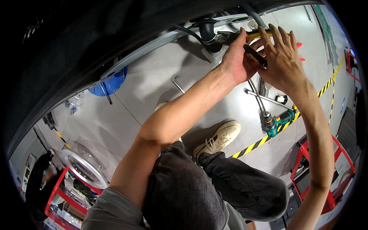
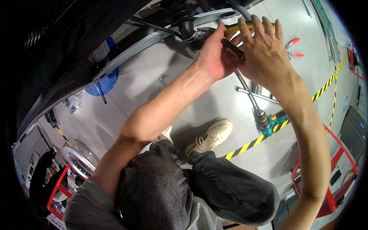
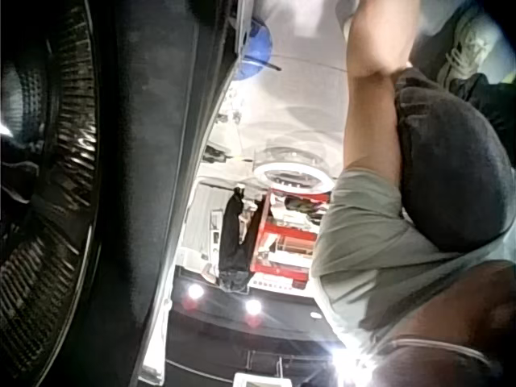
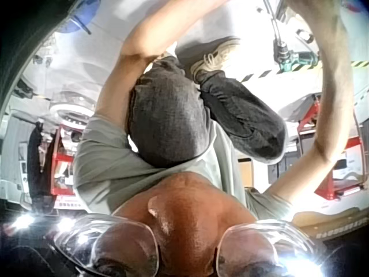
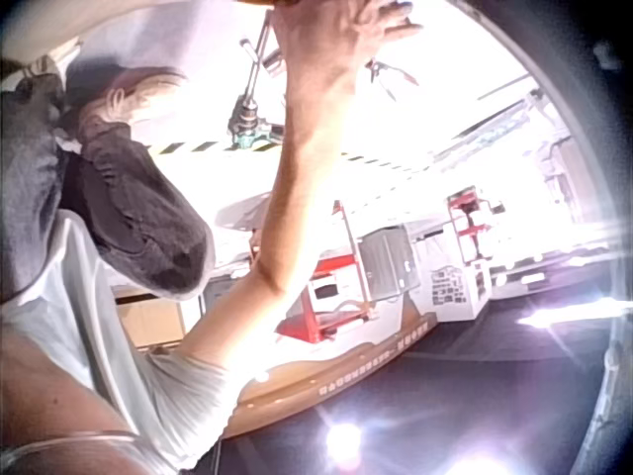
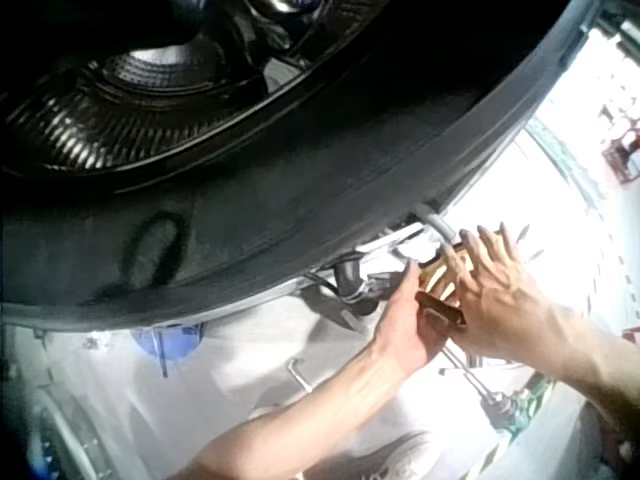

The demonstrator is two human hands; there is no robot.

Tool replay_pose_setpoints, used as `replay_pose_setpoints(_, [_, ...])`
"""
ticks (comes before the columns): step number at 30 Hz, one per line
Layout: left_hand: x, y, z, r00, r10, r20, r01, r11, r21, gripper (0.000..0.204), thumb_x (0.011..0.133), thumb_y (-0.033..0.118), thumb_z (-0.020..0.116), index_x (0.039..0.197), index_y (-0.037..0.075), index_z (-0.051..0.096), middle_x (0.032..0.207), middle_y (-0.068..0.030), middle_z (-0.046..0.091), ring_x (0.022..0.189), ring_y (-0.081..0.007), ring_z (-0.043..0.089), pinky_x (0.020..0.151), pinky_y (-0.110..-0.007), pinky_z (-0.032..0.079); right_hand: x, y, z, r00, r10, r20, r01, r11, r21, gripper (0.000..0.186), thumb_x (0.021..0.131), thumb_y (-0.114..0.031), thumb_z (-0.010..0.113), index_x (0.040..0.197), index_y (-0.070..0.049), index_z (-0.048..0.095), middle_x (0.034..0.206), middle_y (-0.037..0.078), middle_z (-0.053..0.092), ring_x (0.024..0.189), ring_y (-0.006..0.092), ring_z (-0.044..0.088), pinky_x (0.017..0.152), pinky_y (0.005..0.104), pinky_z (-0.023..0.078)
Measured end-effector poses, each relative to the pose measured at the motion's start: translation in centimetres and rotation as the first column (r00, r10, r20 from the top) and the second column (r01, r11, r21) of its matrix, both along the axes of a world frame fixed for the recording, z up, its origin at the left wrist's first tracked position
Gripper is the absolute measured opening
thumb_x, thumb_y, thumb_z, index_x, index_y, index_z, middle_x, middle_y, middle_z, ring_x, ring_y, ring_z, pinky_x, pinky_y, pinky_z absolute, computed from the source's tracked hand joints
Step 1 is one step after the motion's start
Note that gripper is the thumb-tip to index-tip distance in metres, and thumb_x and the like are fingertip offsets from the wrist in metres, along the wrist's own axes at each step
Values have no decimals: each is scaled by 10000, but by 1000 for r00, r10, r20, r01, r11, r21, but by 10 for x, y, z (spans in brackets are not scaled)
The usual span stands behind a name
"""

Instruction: The person uses pliers to loosen a metal spring clamp on a black hose attached to a white washing machine pump and then pulls the hose off the pump by hand.

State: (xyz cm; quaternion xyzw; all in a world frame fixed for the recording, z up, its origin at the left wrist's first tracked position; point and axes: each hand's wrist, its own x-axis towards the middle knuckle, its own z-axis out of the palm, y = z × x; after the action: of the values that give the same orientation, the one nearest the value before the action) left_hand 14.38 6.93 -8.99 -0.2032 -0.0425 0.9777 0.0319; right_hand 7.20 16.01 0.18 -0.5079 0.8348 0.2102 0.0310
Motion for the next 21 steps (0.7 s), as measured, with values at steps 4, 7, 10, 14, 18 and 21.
replay_pose_setpoints(4, [-1, 2, -2, 1000, 5, 27, -5, 1000, 6, 507, 1016, 559, 367, 1276, 154, 529, 1286, -57, 621, 1145, -234, 613, 956, -450, 486, 0, 0, 3, 996, -22, 82, 22, 1000, 1, 885, 702, -232, 697, 1477, 3, 340, 1474, 270, 373, 1407, 443, 319, 1167, 583, 212])
replay_pose_setpoints(7, [-1, 2, -1, 999, 11, 36, -12, 999, 42, 509, 1014, 565, 370, 1264, 156, 542, 1283, -44, 621, 1125, -224, 611, 950, -451, 479, 5, -1, -2, 996, -63, 64, 64, 998, -3, 918, 674, -233, 696, 1483, 3, 330, 1501, 267, 351, 1409, 455, 312, 1173, 585, 193])
replay_pose_setpoints(10, [-1, 3, 1, 997, -11, 71, 11, 1000, 5, 504, 1017, 560, 371, 1259, 159, 558, 1286, -38, 617, 1114, -217, 605, 958, -449, 461, 2, 2, -6, 995, -68, 66, 69, 997, -20, 912, 682, -229, 682, 1486, 4, 320, 1508, 265, 340, 1412, 452, 306, 1170, 592, 193])
replay_pose_setpoints(14, [-2, 4, -5, 998, -20, 51, 20, 1000, 6, 509, 1025, 551, 348, 1274, 164, 564, 1253, -33, 633, 1118, -218, 600, 991, -443, 428, 4, 7, -15, 997, -46, 56, 51, 995, -90, 893, 693, -229, 670, 1481, 3, 322, 1502, 265, 343, 1415, 459, 294, 1167, 593, 198])
replay_pose_setpoints(18, [1, 2, -4, 998, -40, 53, 42, 999, -32, 523, 1029, 548, 329, 1285, 157, 563, 1230, -35, 645, 1113, -223, 602, 1001, -424, 414, 3, 10, -16, 995, -14, 98, 25, 993, -116, 872, 715, -245, 669, 1481, -6, 328, 1501, 265, 342, 1422, 456, 281, 1167, 593, 197])
replay_pose_setpoints(21, [2, 2, -5, 999, -21, 33, 22, 1000, -13, 529, 1029, 547, 329, 1278, 145, 565, 1221, -37, 650, 1106, -222, 606, 983, -417, 428, 9, 9, -17, 999, -24, 36, 28, 993, -115, 847, 738, -247, 689, 1473, -12, 341, 1462, 255, 385, 1404, 439, 314, 1166, 590, 204])
